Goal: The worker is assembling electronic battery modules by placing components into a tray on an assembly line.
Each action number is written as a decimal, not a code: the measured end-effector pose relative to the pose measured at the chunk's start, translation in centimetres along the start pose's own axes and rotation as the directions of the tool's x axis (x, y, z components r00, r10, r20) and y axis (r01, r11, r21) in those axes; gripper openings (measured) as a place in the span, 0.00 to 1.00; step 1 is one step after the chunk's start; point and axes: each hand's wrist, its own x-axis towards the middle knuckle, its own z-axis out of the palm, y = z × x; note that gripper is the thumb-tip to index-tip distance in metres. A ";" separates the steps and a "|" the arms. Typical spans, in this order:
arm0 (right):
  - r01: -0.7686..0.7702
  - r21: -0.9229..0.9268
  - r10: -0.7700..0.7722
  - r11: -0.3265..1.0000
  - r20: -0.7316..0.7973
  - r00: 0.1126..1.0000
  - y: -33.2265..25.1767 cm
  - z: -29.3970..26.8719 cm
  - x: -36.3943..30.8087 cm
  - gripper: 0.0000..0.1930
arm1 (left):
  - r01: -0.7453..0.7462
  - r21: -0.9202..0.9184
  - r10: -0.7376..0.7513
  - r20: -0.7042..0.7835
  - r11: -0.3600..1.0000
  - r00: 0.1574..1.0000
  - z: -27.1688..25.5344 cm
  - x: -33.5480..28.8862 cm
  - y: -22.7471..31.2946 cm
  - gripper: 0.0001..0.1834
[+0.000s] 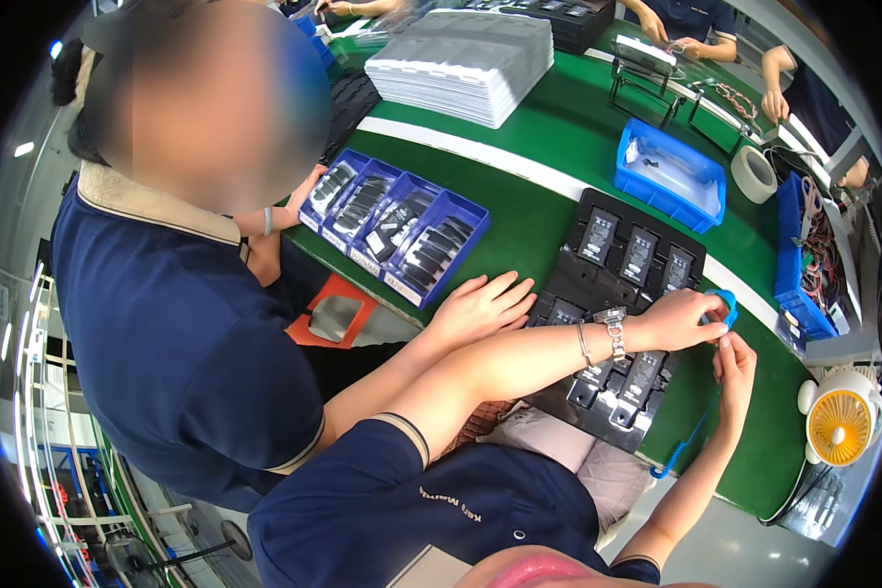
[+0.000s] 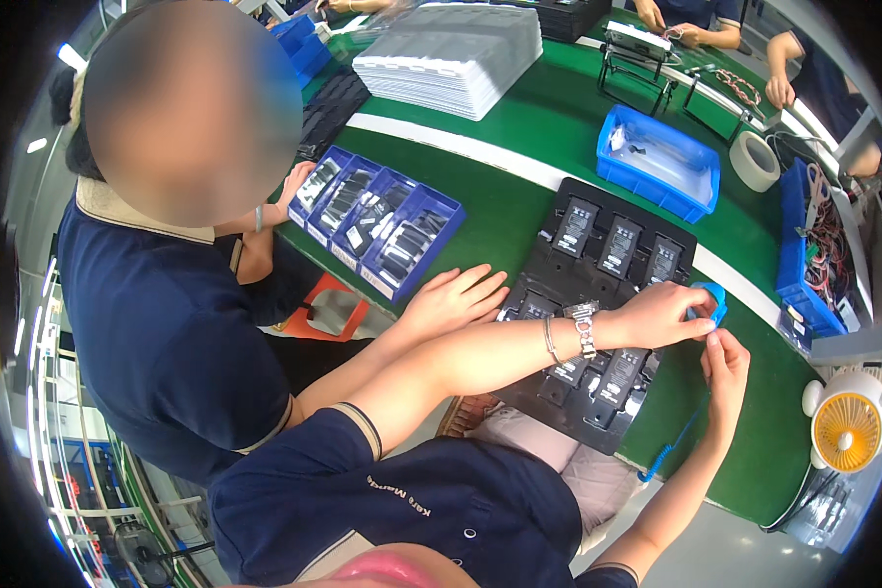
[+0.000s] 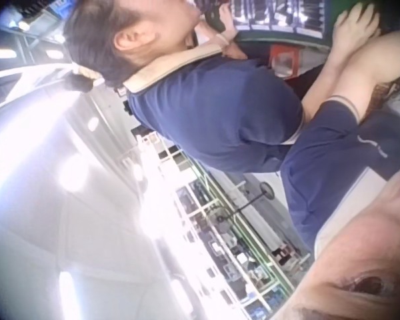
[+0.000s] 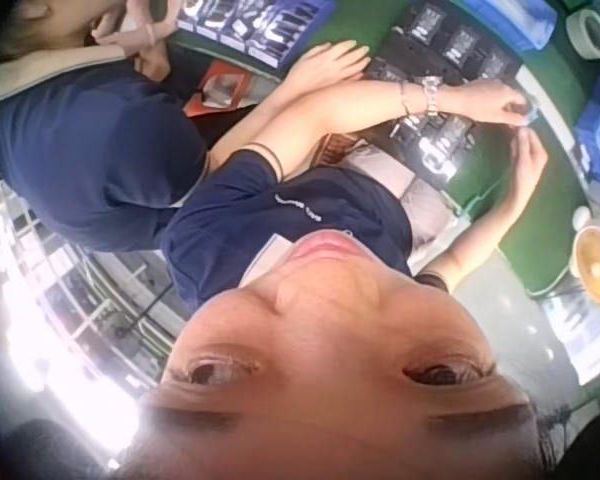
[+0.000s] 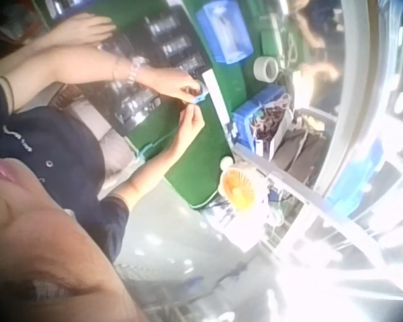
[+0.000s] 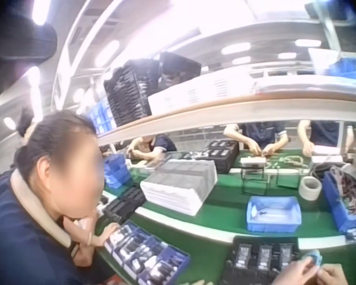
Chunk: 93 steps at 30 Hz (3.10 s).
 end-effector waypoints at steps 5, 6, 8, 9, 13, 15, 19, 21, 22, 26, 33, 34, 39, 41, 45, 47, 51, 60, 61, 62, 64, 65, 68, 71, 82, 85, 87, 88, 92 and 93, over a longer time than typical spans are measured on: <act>-0.016 -0.033 0.015 0.999 -0.034 0.999 -0.6 0.4 0.0 0.14 | 0.044 0.050 -0.045 0.023 0.998 0.999 -0.2 0.0 -0.3 0.14; -0.027 -0.031 0.026 0.999 -0.040 0.999 -0.6 0.4 -0.1 0.14 | 0.043 0.052 -0.044 0.024 0.998 0.999 -0.2 0.0 -0.1 0.14; -0.023 -0.022 0.022 0.999 -0.050 0.998 -0.8 0.3 -0.3 0.14 | 0.078 0.070 -0.082 0.057 0.994 0.995 -0.2 0.0 0.1 0.14; -0.023 -0.015 0.022 1.000 -0.061 0.998 -0.8 0.3 -0.6 0.14 | 0.079 0.071 -0.084 0.059 0.994 0.995 -0.1 -0.1 0.1 0.14; -0.029 -0.013 0.028 0.999 -0.085 0.996 -0.8 0.3 -0.7 0.14 | 0.059 0.044 -0.060 0.038 0.997 0.997 0.2 -0.2 0.1 0.13; 0.023 -0.061 -0.027 0.998 -0.066 0.997 -0.6 0.6 -0.6 0.14 | 0.061 0.043 -0.063 0.037 0.997 0.997 0.0 -0.3 0.2 0.13; 0.014 -0.087 -0.020 0.996 -0.065 0.998 -0.8 0.5 -0.6 0.13 | 0.037 0.077 -0.040 0.036 0.996 0.999 0.0 -0.1 0.1 0.14; 0.034 -0.099 -0.043 0.994 -0.081 0.996 -0.8 0.7 -0.6 0.12 | 0.031 0.147 -0.041 0.067 0.989 0.997 -0.5 0.2 0.1 0.15; 0.049 -0.098 -0.058 0.994 -0.088 0.994 -0.8 0.7 -0.6 0.12 | 0.023 0.210 -0.041 0.081 0.977 0.996 -0.7 0.3 0.3 0.15; 0.053 -0.133 -0.065 0.990 -0.088 0.994 -0.9 0.7 -0.5 0.12 | -0.038 0.186 0.030 0.046 0.982 0.998 -0.6 0.4 -0.3 0.14; 0.031 -0.119 -0.042 0.992 -0.085 0.996 -0.6 1.0 -0.7 0.12 | 0.011 0.114 -0.019 0.067 0.993 0.998 -0.5 0.3 -0.6 0.14; 0.037 -0.117 -0.048 0.992 -0.084 0.995 -0.6 1.1 -0.7 0.12 | 0.023 0.056 -0.027 0.068 0.998 0.997 -0.5 0.2 -0.6 0.14; 0.099 -0.126 -0.103 0.987 -0.026 0.994 1.0 0.7 -0.1 0.12 | 0.055 0.098 -0.064 0.087 0.994 0.994 -0.4 0.0 -0.3 0.12; 0.078 -0.126 -0.081 0.989 -0.022 0.996 0.6 0.6 -0.2 0.12 | 0.046 0.096 -0.052 0.068 0.994 0.996 -0.4 -0.1 -0.3 0.12; 0.044 -0.103 -0.050 0.994 -0.056 0.997 -0.1 0.9 -0.3 0.13 | -0.020 0.067 0.017 0.041 0.998 0.999 -0.1 0.1 -0.8 0.14; 0.027 -0.101 -0.034 0.994 -0.076 0.997 -0.1 0.5 -0.5 0.13 | -0.027 0.095 0.021 0.060 0.995 0.998 0.0 0.4 -0.6 0.15; 0.020 -0.013 -0.021 1.000 -0.078 0.997 0.2 0.9 -0.2 0.14 | -0.050 0.110 0.045 0.048 0.993 0.998 -0.7 0.2 -0.3 0.14; 0.021 0.284 0.022 0.959 -0.146 0.989 2.0 -0.2 -1.0 0.12 | -0.131 0.107 0.133 -0.019 0.986 0.991 -0.4 0.4 0.1 0.12; 0.018 0.288 0.020 0.958 -0.129 0.991 2.1 0.0 -1.0 0.12 | -0.120 0.114 0.125 -0.033 0.986 0.992 -0.3 0.3 0.0 0.12; 0.013 0.276 0.030 0.961 -0.153 0.988 2.1 0.0 -1.0 0.12 | -0.111 0.121 0.117 -0.047 0.986 0.992 -0.1 0.3 0.0 0.12; 0.007 0.266 0.042 0.964 -0.175 0.984 1.9 0.3 -1.1 0.13 | -0.106 0.119 0.112 -0.049 0.987 0.992 0.1 0.4 -0.2 0.12; -0.003 0.246 0.045 0.969 -0.167 0.985 1.7 0.3 -1.1 0.13 | -0.086 0.125 0.091 -0.035 0.988 0.995 0.1 0.3 -0.2 0.12; 0.000 0.192 0.025 0.981 -0.130 0.991 1.5 0.1 -1.0 0.14 | -0.058 0.130 0.058 -0.002 0.990 0.998 -0.3 0.3 0.1 0.12; -0.040 0.181 0.072 0.983 -0.174 0.982 1.2 1.0 -1.0 0.13 | -0.043 0.127 0.041 0.015 0.991 0.999 0.0 0.4 -0.4 0.11; 0.038 -0.034 -0.044 0.999 -0.200 0.979 -0.1 1.5 -1.2 0.15 | -0.083 0.137 0.080 0.029 0.987 0.996 0.0 0.6 -0.3 0.13; 0.067 -0.083 -0.083 0.994 -0.220 0.972 0.0 1.6 -1.4 0.15 | -0.085 0.132 0.081 0.038 0.988 0.996 0.0 0.7 -0.2 0.13; 0.067 -0.134 -0.098 0.989 -0.239 0.966 0.1 1.6 -1.5 0.15 | -0.088 0.130 0.083 0.040 0.988 0.996 0.0 0.7 -0.2 0.13; 0.067 -0.136 -0.099 0.988 -0.241 0.965 -0.1 1.5 -1.6 0.15 | -0.086 0.128 0.081 0.040 0.988 0.996 0.0 0.7 -0.3 0.13; 0.034 -0.169 -0.073 0.985 -0.230 0.971 -1.0 1.8 -1.7 0.16 | -0.077 0.126 0.071 0.052 0.989 0.996 -0.3 0.6 -0.2 0.13; 0.025 -0.182 -0.064 0.983 -0.207 0.976 -1.2 1.7 -1.8 0.16 | -0.071 0.117 0.064 0.064 0.991 0.996 -0.3 0.6 -0.1 0.14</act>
